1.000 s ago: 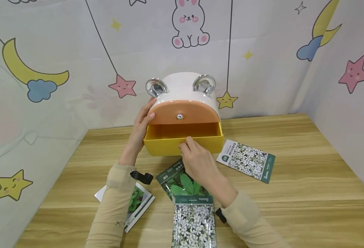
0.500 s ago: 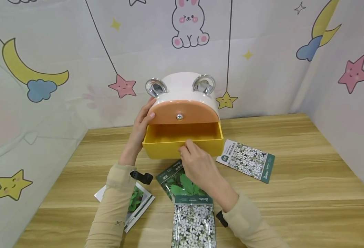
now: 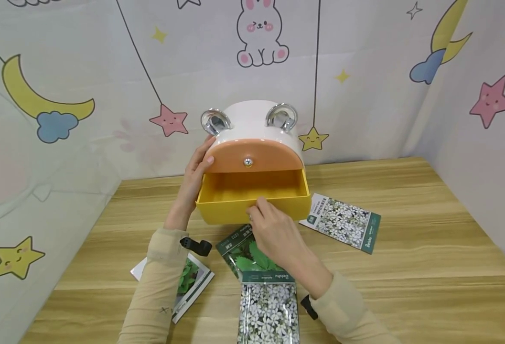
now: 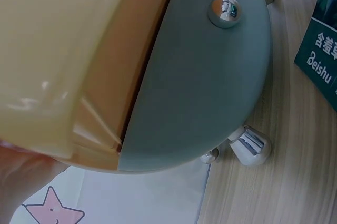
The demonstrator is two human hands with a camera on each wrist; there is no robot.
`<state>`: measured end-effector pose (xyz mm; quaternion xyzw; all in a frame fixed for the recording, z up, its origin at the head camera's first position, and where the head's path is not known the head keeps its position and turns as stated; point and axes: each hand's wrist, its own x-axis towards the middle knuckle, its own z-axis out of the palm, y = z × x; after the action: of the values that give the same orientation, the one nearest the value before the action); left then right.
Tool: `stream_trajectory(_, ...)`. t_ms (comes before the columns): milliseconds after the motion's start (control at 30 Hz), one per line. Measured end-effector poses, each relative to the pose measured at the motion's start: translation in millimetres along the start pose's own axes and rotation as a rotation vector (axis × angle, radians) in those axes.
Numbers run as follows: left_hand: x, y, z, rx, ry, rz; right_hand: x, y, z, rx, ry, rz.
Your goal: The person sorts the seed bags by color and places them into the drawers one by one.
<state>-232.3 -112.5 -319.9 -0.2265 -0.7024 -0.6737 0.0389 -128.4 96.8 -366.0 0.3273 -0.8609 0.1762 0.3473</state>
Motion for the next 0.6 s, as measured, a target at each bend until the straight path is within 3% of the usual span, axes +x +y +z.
stream_trajectory(600,-0.6,2.5,0.0,0.021,0.003,-0.013,-4.6,-5.5,-9.2,-0.011,-0.027,-0.048)
